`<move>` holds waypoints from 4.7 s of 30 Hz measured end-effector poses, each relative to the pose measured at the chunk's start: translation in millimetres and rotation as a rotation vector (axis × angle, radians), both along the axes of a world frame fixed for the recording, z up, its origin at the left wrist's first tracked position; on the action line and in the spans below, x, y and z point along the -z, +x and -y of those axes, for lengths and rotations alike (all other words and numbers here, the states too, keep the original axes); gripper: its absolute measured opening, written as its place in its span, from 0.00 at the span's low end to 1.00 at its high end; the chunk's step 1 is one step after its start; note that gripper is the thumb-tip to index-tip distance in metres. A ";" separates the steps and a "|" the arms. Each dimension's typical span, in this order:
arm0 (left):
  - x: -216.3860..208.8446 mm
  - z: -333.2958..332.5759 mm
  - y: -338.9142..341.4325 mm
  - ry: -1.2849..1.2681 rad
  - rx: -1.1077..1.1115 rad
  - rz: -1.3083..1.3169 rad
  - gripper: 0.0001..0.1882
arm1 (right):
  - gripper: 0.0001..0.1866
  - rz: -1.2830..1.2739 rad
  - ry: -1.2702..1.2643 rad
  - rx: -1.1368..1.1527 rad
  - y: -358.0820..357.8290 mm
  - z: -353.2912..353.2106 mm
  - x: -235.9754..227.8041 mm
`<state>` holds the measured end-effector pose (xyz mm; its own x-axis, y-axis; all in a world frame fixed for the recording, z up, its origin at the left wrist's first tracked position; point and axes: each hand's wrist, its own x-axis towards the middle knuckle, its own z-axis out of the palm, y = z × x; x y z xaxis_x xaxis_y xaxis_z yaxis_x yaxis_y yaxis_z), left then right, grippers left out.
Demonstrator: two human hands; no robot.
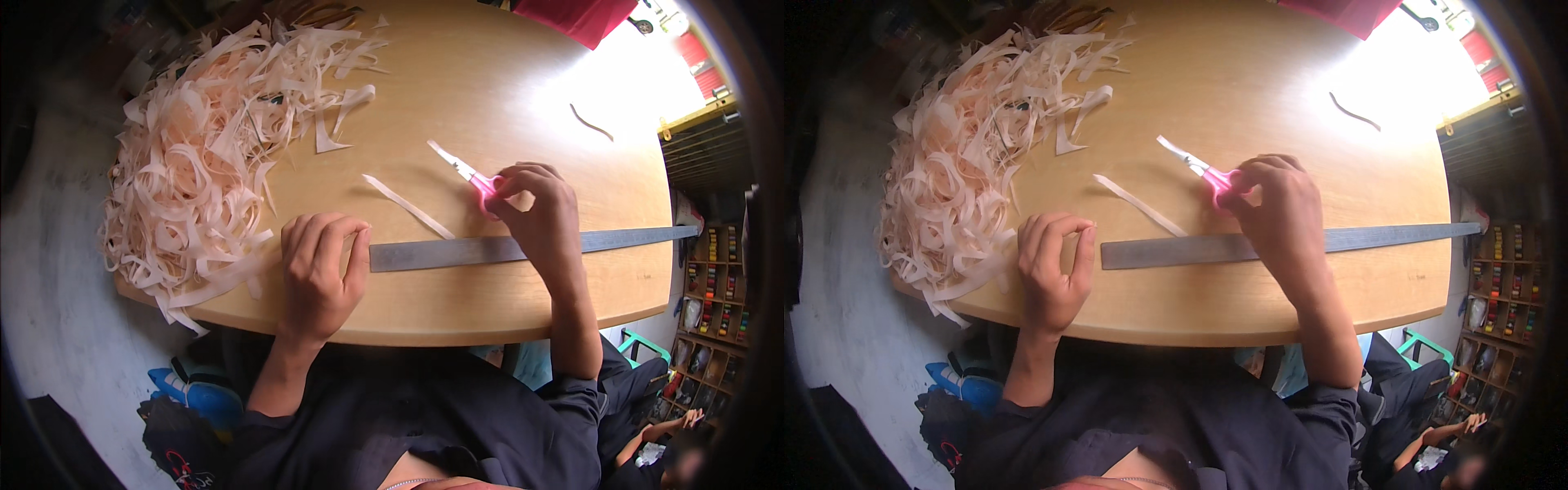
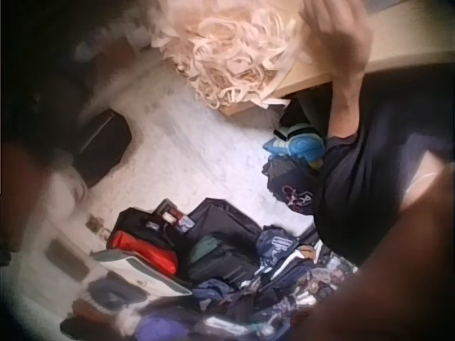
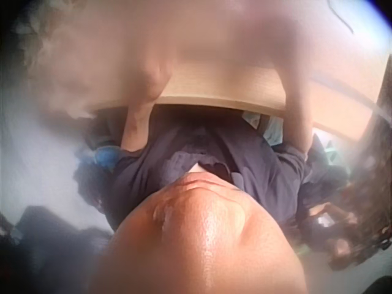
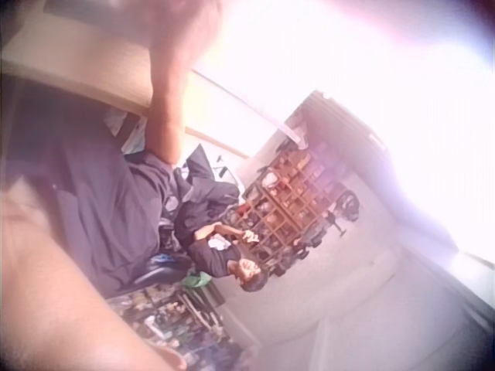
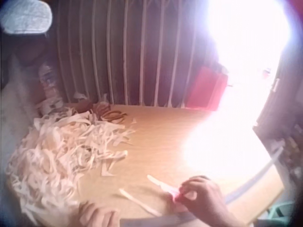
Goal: The person repeatedly measures and cuts light-colored rubber strips to a uniform length using a metal ruler and pink scissors. They place cut pieces into a growing pile on the table. At one point, they measure a strip against their bare left leg to check length.
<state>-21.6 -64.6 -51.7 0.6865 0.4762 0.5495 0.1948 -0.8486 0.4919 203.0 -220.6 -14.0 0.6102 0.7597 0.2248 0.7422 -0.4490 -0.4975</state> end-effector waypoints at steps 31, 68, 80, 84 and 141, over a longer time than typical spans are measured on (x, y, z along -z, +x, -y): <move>-0.3 0.2 2.1 0.017 0.091 -0.066 0.07 | 0.08 0.345 0.133 0.345 128.5 41.6 15.2; 0.1 -1.1 -7.2 -0.103 0.122 -0.036 0.05 | 0.13 0.507 0.452 0.482 157.1 130.6 -0.4; -2.7 -3.0 -2.9 -0.237 0.168 -0.035 0.11 | 0.14 0.355 0.061 1.621 -76.3 402.1 254.1; -8.5 -6.1 -2.3 -0.221 0.205 -0.072 0.10 | 0.15 -0.426 -0.817 1.365 -181.5 451.0 318.8; -0.7 -8.3 -16.5 -0.180 0.252 0.007 0.27 | 0.13 0.095 0.138 -0.675 -67.8 -40.5 14.9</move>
